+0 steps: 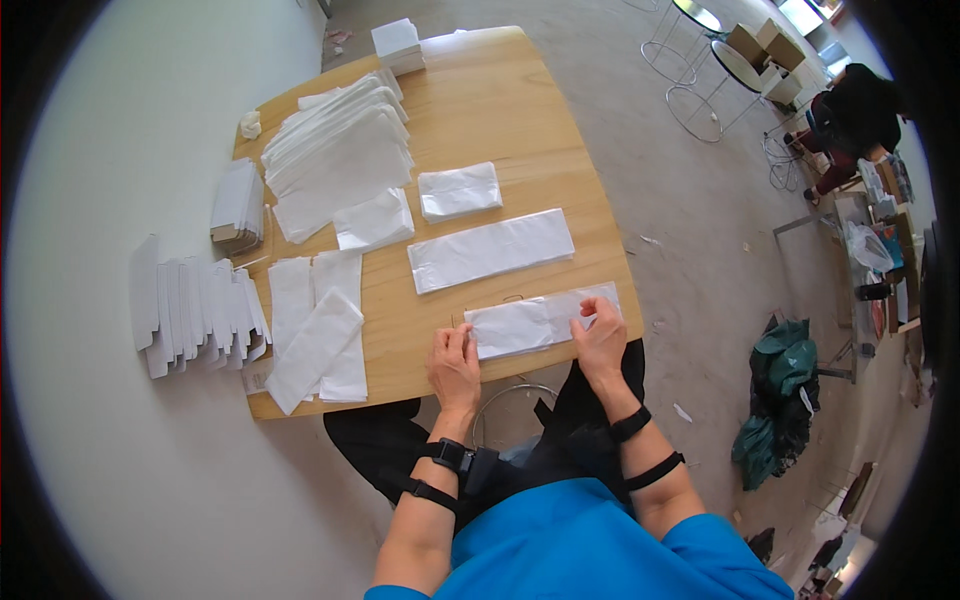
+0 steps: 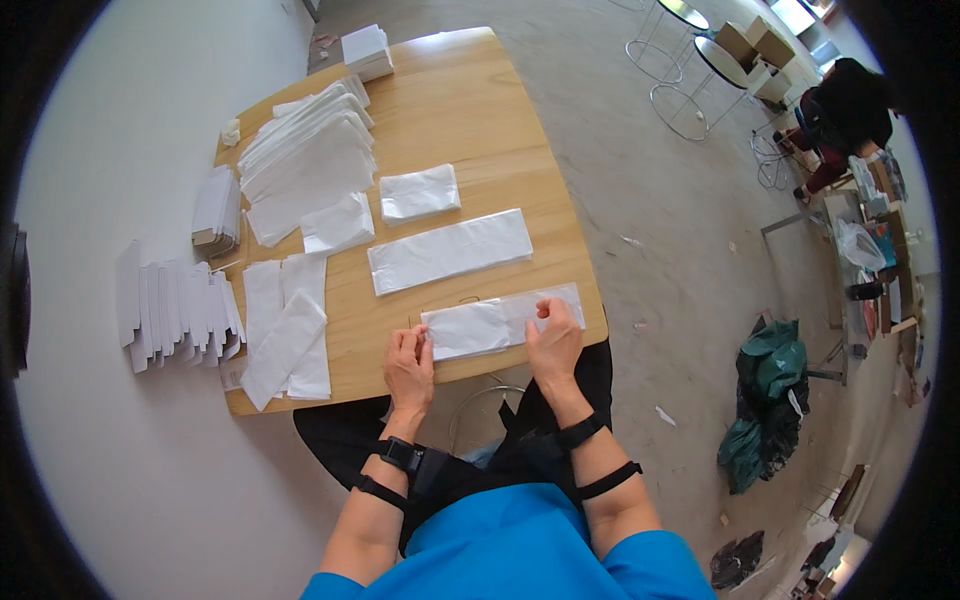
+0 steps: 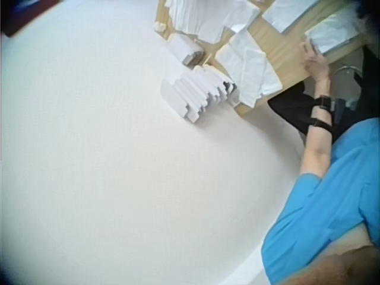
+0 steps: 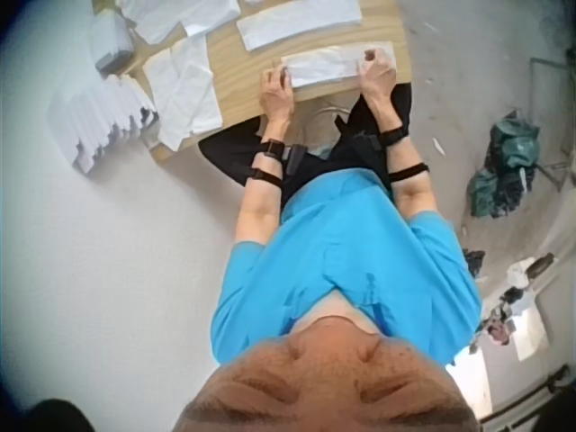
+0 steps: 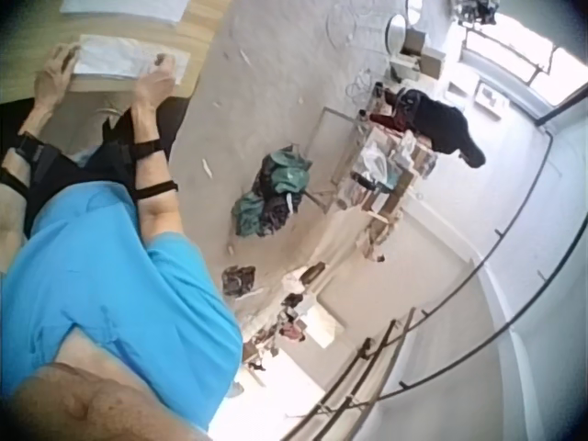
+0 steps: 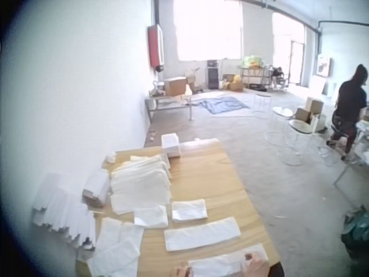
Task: The recorder folds long rectangular plastic sheets and stacks them.
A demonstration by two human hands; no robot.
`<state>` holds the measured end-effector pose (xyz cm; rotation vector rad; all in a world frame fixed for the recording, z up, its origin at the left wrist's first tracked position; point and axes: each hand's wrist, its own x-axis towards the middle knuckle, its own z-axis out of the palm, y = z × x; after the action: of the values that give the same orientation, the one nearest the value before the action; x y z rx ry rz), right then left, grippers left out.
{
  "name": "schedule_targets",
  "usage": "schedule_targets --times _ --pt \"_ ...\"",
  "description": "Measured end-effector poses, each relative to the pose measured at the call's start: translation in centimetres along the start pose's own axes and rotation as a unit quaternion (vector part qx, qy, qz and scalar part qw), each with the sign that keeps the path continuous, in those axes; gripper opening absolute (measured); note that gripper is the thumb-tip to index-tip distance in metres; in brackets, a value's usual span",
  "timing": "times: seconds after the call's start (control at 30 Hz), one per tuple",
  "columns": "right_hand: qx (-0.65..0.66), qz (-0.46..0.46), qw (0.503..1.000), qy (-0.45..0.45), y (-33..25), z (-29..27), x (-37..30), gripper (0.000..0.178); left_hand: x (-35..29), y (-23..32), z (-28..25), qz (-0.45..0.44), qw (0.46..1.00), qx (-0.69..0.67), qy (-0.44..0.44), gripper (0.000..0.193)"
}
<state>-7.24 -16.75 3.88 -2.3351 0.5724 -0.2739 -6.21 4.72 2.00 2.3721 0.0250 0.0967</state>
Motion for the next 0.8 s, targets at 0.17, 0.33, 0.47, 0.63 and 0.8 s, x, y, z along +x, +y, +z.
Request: schedule_targets --times 0.17,0.33,0.47,0.63,0.8 --pt "0.056 -0.014 0.996 -0.074 -0.8 -2.6 0.7 0.024 0.4 -0.4 -0.2 -0.034 0.998 -0.036 -0.037 0.024" --pt "-0.051 -0.275 0.948 -0.149 -2.2 -2.1 0.5 0.068 1.5 1.2 -3.1 0.138 0.987 0.039 -0.071 0.072" --pt "-0.141 -0.310 0.911 -0.234 -2.4 -0.3 1.0 0.093 3.3 1.0 -4.0 0.214 0.949 0.112 -0.201 0.103" --pt "-0.143 -0.302 0.903 -0.269 -1.5 0.7 1.4 0.094 4.3 0.2 -4.0 0.209 0.938 0.101 -0.258 0.103" --pt "-0.105 -0.305 0.913 -0.250 -0.3 1.2 1.3 0.089 4.1 -0.1 -3.7 0.224 0.940 0.090 -0.242 0.097"
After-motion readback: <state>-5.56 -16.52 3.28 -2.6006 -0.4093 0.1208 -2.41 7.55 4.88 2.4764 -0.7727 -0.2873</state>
